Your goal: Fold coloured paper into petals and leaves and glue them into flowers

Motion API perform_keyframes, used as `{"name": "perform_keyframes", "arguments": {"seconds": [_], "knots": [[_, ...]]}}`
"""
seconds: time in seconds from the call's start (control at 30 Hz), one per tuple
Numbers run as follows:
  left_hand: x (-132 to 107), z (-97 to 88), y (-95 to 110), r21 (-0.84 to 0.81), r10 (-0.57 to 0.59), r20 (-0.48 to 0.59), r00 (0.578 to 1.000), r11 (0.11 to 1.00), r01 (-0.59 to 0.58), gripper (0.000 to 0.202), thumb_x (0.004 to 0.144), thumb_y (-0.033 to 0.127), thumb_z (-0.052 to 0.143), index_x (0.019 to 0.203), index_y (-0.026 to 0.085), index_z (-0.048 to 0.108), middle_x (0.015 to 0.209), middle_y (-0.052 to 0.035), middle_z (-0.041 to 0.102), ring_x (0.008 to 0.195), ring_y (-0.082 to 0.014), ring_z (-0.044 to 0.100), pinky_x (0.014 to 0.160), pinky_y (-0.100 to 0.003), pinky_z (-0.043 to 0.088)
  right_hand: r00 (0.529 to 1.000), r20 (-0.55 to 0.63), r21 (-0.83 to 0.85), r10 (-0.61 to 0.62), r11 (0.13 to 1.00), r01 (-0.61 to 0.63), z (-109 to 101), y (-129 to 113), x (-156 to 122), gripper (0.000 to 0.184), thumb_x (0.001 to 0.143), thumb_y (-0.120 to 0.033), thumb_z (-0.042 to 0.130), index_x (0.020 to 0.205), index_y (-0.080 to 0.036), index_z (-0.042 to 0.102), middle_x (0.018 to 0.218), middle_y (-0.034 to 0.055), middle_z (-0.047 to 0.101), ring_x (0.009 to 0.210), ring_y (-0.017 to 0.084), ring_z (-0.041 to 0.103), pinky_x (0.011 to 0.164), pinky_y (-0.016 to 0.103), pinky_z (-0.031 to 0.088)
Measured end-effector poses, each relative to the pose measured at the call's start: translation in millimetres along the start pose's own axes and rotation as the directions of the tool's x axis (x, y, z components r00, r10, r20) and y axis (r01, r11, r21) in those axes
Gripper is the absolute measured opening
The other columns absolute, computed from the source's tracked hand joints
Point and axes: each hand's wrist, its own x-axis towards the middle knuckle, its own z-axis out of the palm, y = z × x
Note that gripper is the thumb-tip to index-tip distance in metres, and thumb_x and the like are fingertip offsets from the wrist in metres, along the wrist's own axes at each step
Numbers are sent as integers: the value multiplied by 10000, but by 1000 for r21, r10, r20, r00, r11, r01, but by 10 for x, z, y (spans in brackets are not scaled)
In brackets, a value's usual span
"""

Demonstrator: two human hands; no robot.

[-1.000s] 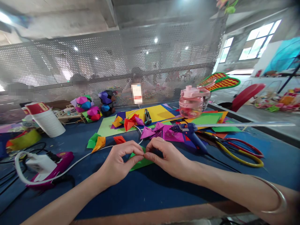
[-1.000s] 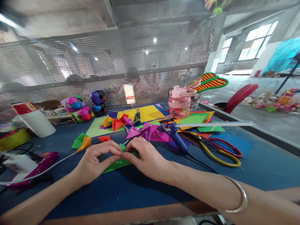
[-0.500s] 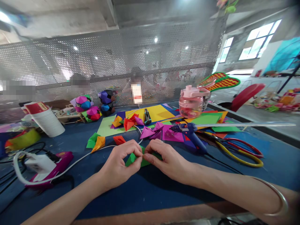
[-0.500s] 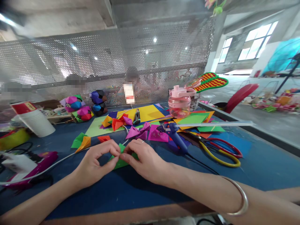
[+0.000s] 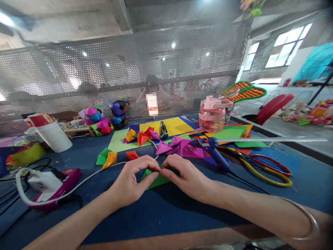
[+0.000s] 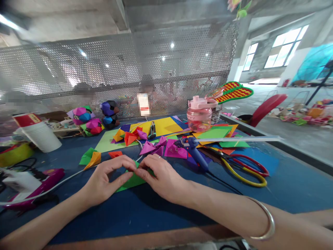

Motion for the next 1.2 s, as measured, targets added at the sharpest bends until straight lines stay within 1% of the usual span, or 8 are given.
{"name": "perform_keyframes", "arguments": {"seconds": [0.13, 0.27, 0.47, 0.63, 0.77, 0.97, 1.07, 1.2], "knots": [[2, 4, -18, -104, -25, 29, 999, 994, 28, 83, 865, 208, 616, 913, 149, 649, 933, -73, 647, 891, -180, 604, 816, -292, 466, 1000, -1, -6, 4, 1000, -4, -6, -7, 3, 223, 967, -346, 492, 859, -178, 592, 832, 21, 597, 794, 145, 537, 718, 270, 409], [5, 27, -70, -206, -76, 27, 997, 975, 80, 116, 834, 257, 671, 828, 144, 644, 845, -52, 631, 822, -169, 589, 775, -285, 456, 1000, 9, -6, 7, 1000, -7, -1, -31, -13, 199, 944, -349, 539, 858, -180, 596, 844, 19, 605, 808, 149, 537, 729, 276, 410], [-20, 57, -68, -246, -129, 65, 989, 959, 141, 162, 823, 248, 681, 731, 146, 595, 761, -15, 587, 747, -137, 540, 717, -256, 426, 999, 20, 0, -26, 1000, 26, 5, -24, -21, 192, 924, -358, 576, 852, -181, 597, 857, 18, 610, 836, 153, 536, 760, 282, 408], [-10, 39, -27, -260, -95, 92, 991, 959, 116, 142, 820, 193, 673, 698, 142, 622, 752, -24, 616, 729, -134, 564, 706, -250, 440, 1000, -22, -25, -20, 999, 19, 10, 10, 6, 169, 931, -310, 566, 830, -178, 593, 832, 18, 607, 791, 145, 533, 731, 274, 409], [-6, -15, 3, -268, -75, 114, 991, 958, 103, 119, 844, 207, 654, 752, 149, 701, 790, -60, 681, 752, -162, 624, 716, -267, 477, 999, -46, -32, -3, 999, 1, 6, 18, 31, 172, 944, -277, 532, 815, -180, 591, 809, 17, 610, 768, 144, 534, 718, 274, 411], [-10, -72, 33, -266, -52, 174, 983, 959, 98, 260, 940, 258, 513, 795, 153, 701, 825, -77, 675, 784, -161, 627, 746, -273, 481, 998, -67, -39, 21, 999, -24, -12, 49, 45, 173, 954, -219, 484, 821, -183, 588, 835, 30, 634, 785, 152, 556, 724, 280, 424], [-11, -88, 49, -306, -47, 310, 949, 941, 147, 194, 872, 299, 629, 772, 155, 711, 818, -87, 691, 753, -168, 638, 703, -274, 496, 997, -76, -61, 0, 998, -4, -8, 82, 36, 160, 945, -166, 463, 842, -180, 584, 859, 44, 639, 797, 159, 562, 738, 288, 437], [-30, -116, 114, -347, 18, 565, 825, 912, 219, 279, 679, 426, 799, 673, 169, 689, 789, -84, 703, 737, -184, 642, 722, -297, 518, 996, -85, -54, -6, 999, 1, 3, 105, 33, 172, 913, -85, 449, 891, -180, 591, 905, 51, 647, 851, 165, 574, 773, 295, 451]]}}
